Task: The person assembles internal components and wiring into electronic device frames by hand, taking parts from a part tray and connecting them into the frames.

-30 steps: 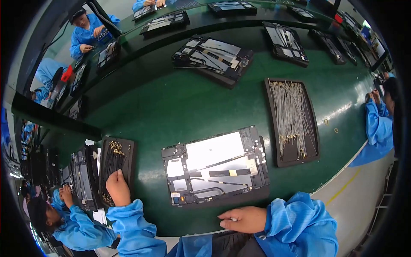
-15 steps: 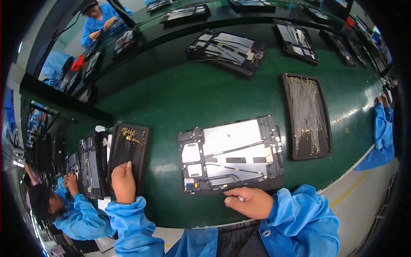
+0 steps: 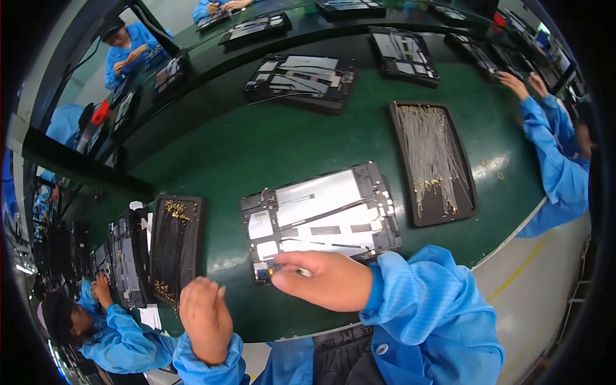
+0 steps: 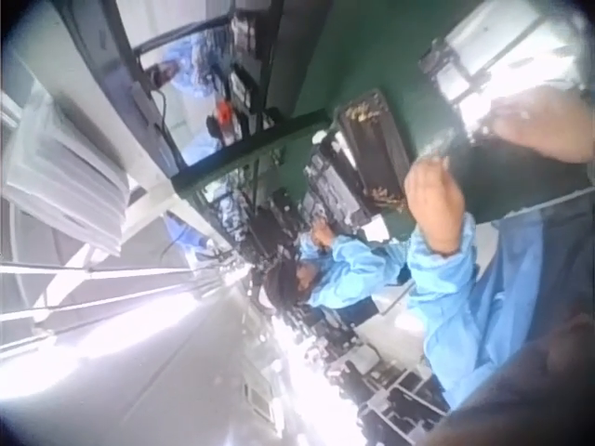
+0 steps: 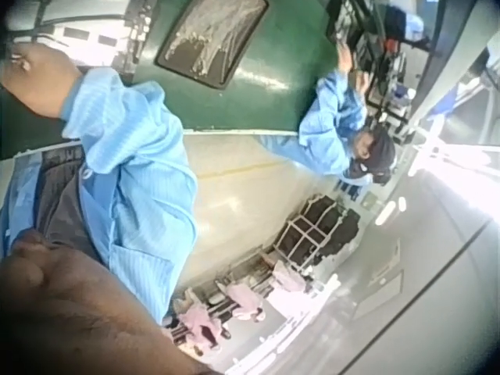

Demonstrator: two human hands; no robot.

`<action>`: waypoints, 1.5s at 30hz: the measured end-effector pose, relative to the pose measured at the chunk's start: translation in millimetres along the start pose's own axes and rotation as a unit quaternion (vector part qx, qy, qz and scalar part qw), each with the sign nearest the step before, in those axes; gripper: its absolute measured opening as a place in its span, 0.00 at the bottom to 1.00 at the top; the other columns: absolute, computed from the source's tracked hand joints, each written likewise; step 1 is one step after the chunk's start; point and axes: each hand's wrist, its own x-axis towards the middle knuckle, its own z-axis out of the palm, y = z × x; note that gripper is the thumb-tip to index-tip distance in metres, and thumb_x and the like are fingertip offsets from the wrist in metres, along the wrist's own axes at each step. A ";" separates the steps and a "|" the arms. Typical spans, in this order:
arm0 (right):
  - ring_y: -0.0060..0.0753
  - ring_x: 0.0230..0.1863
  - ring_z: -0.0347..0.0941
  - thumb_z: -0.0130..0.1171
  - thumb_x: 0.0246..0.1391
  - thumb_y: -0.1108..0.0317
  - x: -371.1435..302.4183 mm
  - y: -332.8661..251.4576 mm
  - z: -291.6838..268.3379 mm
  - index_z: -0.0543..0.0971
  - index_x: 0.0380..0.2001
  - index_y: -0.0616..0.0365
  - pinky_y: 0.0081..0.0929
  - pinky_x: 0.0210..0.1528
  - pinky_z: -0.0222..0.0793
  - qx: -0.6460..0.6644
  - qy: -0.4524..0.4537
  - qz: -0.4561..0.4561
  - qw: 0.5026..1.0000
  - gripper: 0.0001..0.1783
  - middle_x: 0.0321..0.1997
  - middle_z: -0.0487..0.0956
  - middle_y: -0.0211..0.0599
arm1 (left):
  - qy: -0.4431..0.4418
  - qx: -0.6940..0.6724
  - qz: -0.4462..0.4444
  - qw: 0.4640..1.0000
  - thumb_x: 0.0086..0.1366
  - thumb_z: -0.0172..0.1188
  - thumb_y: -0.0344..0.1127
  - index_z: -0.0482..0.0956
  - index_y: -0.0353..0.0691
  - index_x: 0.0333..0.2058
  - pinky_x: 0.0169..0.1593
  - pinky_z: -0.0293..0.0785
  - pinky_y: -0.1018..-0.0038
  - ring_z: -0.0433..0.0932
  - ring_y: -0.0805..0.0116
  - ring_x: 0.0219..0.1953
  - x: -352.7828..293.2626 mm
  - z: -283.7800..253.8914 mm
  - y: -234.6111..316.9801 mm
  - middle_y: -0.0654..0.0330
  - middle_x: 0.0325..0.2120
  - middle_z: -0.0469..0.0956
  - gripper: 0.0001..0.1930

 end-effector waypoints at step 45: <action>0.31 0.27 0.72 0.47 0.49 0.67 2.6 45.4 -6.4 0.70 0.25 0.61 0.22 0.31 0.66 -0.169 0.171 -0.187 0.953 0.08 0.26 0.74 0.39 | -0.122 -0.075 -0.016 0.990 0.44 0.54 0.28 0.71 0.39 0.29 0.40 0.60 0.66 0.67 0.58 0.36 -15.5 81.8 51.6 0.59 0.29 0.71 0.10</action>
